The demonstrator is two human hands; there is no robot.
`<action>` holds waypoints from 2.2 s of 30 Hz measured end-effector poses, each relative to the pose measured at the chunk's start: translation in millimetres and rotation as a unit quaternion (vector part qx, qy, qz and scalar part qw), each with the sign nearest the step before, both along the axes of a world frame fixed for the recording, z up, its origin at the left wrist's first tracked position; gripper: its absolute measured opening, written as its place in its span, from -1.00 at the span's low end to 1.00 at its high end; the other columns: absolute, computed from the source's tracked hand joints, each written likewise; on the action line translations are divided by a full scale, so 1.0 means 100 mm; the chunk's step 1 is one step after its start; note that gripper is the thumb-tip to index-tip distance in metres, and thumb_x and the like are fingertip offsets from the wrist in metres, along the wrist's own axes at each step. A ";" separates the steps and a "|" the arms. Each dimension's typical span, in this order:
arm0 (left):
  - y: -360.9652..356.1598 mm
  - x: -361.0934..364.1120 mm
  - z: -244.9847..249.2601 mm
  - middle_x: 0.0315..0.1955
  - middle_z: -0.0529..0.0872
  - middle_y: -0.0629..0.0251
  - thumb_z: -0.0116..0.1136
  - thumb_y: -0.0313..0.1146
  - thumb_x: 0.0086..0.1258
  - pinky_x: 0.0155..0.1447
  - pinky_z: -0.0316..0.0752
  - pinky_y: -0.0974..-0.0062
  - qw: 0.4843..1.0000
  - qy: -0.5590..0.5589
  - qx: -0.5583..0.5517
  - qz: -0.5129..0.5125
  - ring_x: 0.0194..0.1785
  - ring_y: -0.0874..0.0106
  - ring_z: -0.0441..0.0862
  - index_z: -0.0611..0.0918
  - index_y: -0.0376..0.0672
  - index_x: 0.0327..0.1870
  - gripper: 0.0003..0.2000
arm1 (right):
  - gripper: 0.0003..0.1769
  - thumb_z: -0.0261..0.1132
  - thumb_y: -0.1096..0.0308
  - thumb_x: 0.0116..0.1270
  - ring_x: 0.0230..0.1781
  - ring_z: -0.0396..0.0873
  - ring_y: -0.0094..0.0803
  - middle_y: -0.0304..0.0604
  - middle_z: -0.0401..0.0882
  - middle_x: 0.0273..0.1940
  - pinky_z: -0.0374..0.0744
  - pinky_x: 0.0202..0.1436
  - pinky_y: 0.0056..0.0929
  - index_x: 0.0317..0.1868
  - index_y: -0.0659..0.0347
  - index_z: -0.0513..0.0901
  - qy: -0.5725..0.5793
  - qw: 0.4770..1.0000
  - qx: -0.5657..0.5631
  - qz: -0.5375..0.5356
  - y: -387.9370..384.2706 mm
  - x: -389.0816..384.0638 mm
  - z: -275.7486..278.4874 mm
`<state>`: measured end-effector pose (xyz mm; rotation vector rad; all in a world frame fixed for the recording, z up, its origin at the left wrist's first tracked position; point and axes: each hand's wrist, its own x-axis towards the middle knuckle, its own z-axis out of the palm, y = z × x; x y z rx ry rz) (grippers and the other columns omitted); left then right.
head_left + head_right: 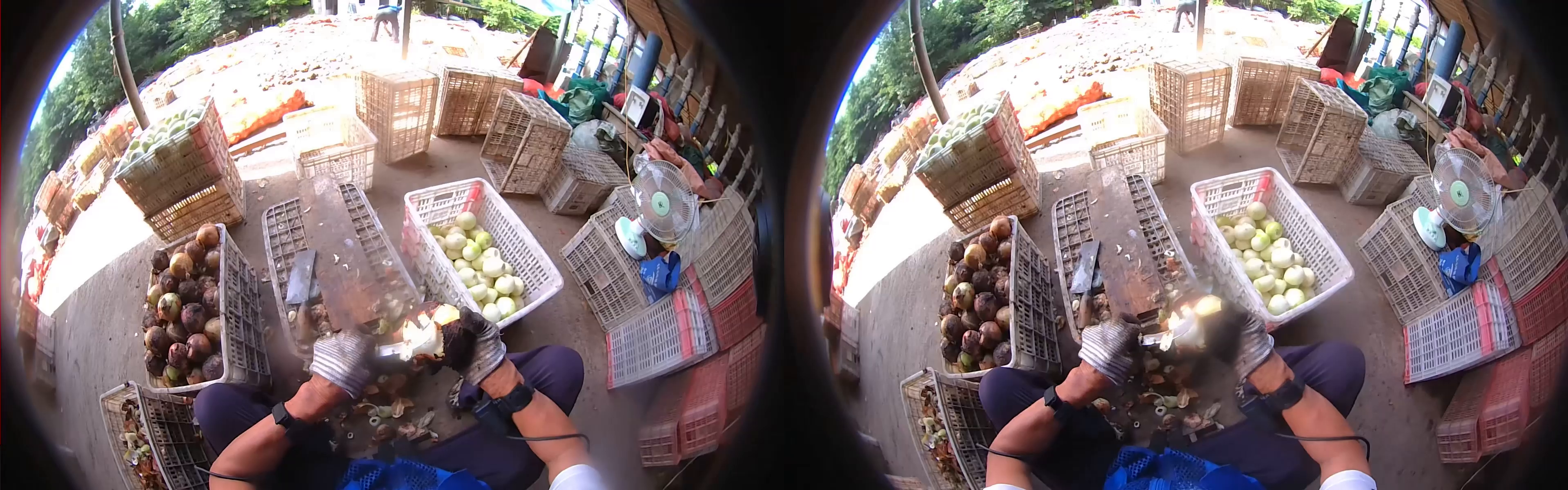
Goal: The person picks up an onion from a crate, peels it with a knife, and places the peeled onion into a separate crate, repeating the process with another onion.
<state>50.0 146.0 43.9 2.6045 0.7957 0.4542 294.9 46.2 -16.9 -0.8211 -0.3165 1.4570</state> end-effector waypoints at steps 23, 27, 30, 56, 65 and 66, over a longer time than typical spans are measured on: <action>-0.13 0.35 0.61 -0.39 0.70 -0.04 0.23 -0.34 0.15 -0.28 0.57 0.18 0.948 0.142 -0.261 0.113 -0.28 0.03 0.68 0.66 -0.22 -0.31 -0.84 | -0.81 0.26 0.41 0.18 -0.45 0.68 -0.21 0.08 0.69 -0.37 0.71 -0.28 -0.27 -0.40 0.42 0.65 -0.029 0.997 0.066 0.022 -0.13 0.04 0.02; -0.05 0.37 0.42 -0.46 0.71 0.03 0.30 -0.28 0.15 -0.28 0.58 0.23 0.929 0.117 -0.322 0.136 -0.38 0.15 0.68 0.69 -0.21 -0.29 -0.80 | -0.75 0.38 0.41 0.04 -0.37 0.70 -0.25 0.06 0.70 -0.31 0.72 -0.23 -0.29 -0.30 0.43 0.66 -0.144 0.983 0.094 0.063 -0.11 0.07 0.05; 0.21 0.26 -0.02 -0.47 0.72 0.09 0.29 -0.25 0.20 -0.36 0.56 0.29 0.929 0.080 -0.351 0.082 -0.46 0.31 0.63 0.69 -0.24 -0.21 -0.75 | -0.47 0.46 0.48 -0.20 -0.23 0.70 -0.24 0.02 0.70 -0.20 0.71 -0.12 -0.28 -0.09 0.45 0.63 -0.180 0.982 0.034 0.037 -0.08 -0.07 0.43; -0.28 0.34 -0.22 -0.35 0.66 0.28 0.45 -0.47 -0.06 -0.13 0.54 0.41 0.947 -0.286 -0.144 0.030 -0.27 0.39 0.61 0.61 -0.22 -0.13 -0.60 | 0.17 0.62 0.43 -0.54 0.41 0.27 -0.23 -0.08 0.40 0.34 0.21 0.49 -0.27 0.33 0.14 0.45 -0.604 0.764 0.165 0.157 -0.04 -0.32 0.49; -0.02 0.26 -0.55 -0.16 0.61 0.33 -0.04 -0.38 0.49 0.06 0.46 0.50 0.924 -0.296 -0.221 0.098 -0.06 0.47 0.53 0.56 -0.26 -0.04 -0.81 | -0.14 0.65 0.40 -0.17 0.08 0.56 -0.46 -0.29 0.64 0.07 0.53 0.19 -0.39 0.24 0.08 0.52 -0.575 0.804 -0.010 0.150 0.10 -0.19 0.00; 0.10 0.27 -0.98 -0.15 0.61 0.34 -0.05 -0.39 0.50 0.07 0.46 0.51 0.918 -0.316 -0.219 0.101 -0.06 0.47 0.53 0.56 -0.26 -0.04 -0.81 | -0.15 0.64 0.40 -0.16 0.06 0.57 -0.45 -0.26 0.64 0.07 0.53 0.19 -0.38 0.24 0.07 0.52 -0.567 0.808 -0.047 0.155 0.11 -0.17 -0.06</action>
